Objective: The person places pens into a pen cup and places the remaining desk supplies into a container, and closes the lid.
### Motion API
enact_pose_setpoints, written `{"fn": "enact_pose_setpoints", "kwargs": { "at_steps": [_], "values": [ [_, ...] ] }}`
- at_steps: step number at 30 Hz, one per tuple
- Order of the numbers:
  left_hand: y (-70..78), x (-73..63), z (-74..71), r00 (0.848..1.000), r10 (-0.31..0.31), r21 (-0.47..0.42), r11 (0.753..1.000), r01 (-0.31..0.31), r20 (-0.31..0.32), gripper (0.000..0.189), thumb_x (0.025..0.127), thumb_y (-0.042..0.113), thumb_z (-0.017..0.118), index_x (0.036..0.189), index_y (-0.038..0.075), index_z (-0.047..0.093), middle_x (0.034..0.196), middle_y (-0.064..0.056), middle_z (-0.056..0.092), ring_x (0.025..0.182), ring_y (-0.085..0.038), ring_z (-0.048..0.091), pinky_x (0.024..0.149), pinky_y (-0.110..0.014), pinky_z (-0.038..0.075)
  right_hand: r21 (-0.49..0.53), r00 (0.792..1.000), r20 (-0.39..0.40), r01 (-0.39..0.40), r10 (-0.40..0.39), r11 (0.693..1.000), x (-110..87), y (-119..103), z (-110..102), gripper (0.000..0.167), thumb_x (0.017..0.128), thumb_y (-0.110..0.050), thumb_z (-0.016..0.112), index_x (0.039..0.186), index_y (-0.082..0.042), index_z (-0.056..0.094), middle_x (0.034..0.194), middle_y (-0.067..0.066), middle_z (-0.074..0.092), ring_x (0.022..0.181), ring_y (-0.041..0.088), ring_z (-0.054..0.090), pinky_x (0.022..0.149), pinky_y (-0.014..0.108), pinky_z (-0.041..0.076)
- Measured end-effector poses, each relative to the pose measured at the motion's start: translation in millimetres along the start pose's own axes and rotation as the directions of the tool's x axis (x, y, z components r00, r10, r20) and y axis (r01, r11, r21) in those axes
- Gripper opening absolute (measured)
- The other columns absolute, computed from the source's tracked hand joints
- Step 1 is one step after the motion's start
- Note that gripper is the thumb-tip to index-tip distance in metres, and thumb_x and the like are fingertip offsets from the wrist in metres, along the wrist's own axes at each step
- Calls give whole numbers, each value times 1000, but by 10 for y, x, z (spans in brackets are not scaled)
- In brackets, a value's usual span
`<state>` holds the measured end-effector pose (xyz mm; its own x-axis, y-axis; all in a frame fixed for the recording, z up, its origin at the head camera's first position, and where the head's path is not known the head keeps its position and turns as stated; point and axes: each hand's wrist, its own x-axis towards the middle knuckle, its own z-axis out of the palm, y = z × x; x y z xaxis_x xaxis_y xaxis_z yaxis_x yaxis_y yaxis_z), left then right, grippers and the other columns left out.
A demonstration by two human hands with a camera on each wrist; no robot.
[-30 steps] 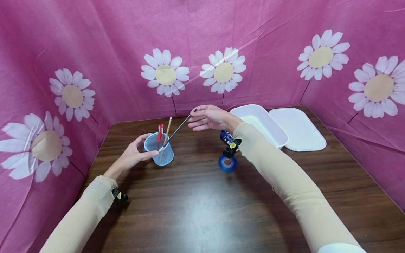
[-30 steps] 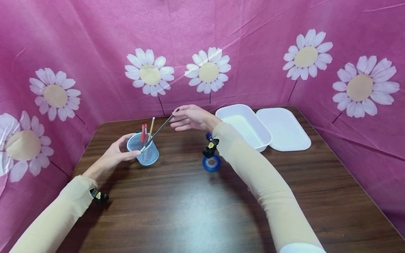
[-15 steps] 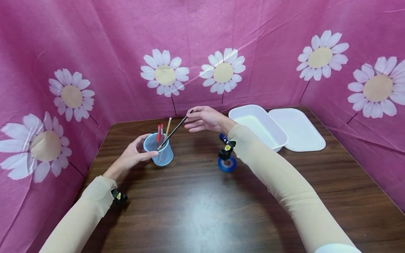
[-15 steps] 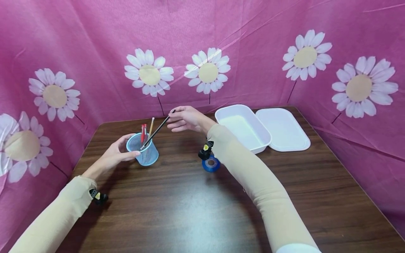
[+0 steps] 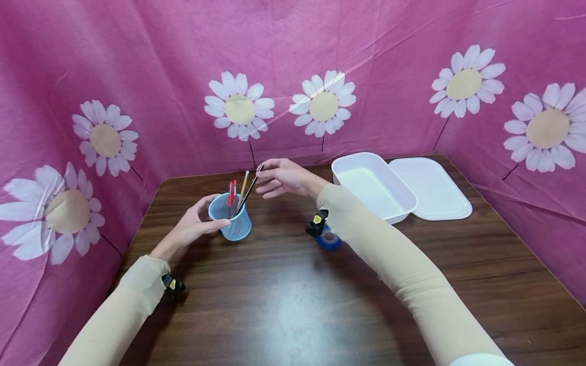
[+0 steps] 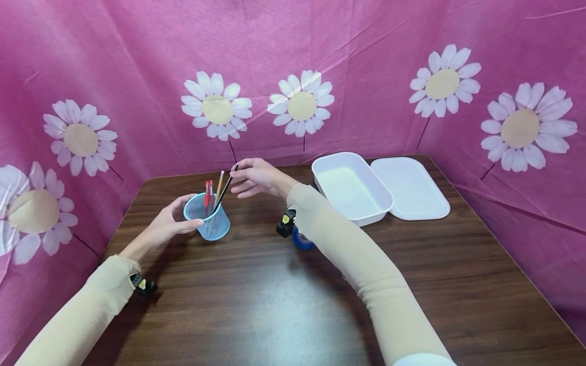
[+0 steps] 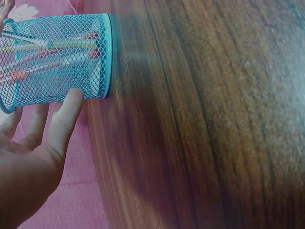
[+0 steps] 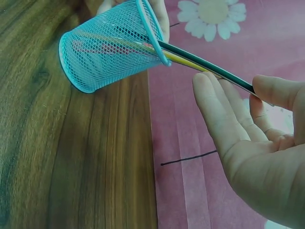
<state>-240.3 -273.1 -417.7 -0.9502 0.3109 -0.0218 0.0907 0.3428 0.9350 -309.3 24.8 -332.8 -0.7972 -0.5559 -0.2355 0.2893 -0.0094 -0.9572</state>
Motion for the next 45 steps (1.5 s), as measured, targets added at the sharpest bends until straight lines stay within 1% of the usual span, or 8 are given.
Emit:
{"fn": "enact_pose_setpoints", "kwargs": {
  "at_steps": [3,8,11,23,28,34,41,45],
  "values": [
    [-10,0,2,1000,4,-6,1000,-4,-1,76,89,21,81,152,13,39,134,-18,55,101,-20,60,77,-27,56,-21,1000,2,-2,2,1000,25,19,36,18,103,-10,59,119,-2,56,128,27,59,114,47,63,91,55,55],
    [-13,-1,3,1000,-7,-9,1000,7,-5,77,88,24,83,151,16,40,134,-15,56,103,-22,61,77,-29,57,-23,1000,-6,-11,11,1000,62,58,75,16,104,-11,59,119,-5,55,117,21,66,92,33,72,92,56,54],
    [-9,-2,-2,1000,-14,-2,1000,14,-4,77,88,25,83,152,17,40,134,-14,55,104,-23,60,77,-29,57,-24,1000,-6,-17,16,1000,74,76,96,20,105,-12,58,123,-4,54,115,21,67,87,29,72,93,58,52],
    [3,-10,-1,1000,-12,7,1000,12,-8,78,88,27,83,152,16,40,136,-14,55,107,-25,60,80,-29,57,-73,999,-14,-30,29,997,92,129,108,26,104,-19,60,125,-4,55,114,20,68,91,30,73,80,47,61],
    [-5,-10,-1,1000,-16,4,1000,16,-9,78,88,26,83,152,16,40,135,-14,55,107,-24,60,80,-29,57,-89,999,-15,-47,46,995,92,152,84,27,104,-19,60,126,-4,56,116,20,69,94,33,72,85,51,58],
    [-15,-13,7,1000,-15,8,1000,15,-17,77,88,26,83,152,17,40,134,-14,56,104,-22,60,78,-28,57,-90,998,-2,-56,56,994,76,175,57,33,105,-18,58,132,1,53,125,26,65,99,35,71,93,57,53],
    [19,-26,4,1000,-26,15,1000,26,-7,78,88,27,82,152,17,39,133,-14,56,102,-23,60,76,-29,56,-116,998,8,-60,61,991,35,179,-8,31,105,-17,57,131,0,54,125,25,65,103,37,70,89,53,56],
    [59,-5,-16,999,-45,19,999,45,14,79,88,26,82,152,15,38,135,-16,54,106,-24,55,79,-28,56,-143,998,7,-65,67,988,-29,120,-102,31,106,-17,57,132,0,54,125,23,66,107,39,69,87,51,58]
  ]
}}
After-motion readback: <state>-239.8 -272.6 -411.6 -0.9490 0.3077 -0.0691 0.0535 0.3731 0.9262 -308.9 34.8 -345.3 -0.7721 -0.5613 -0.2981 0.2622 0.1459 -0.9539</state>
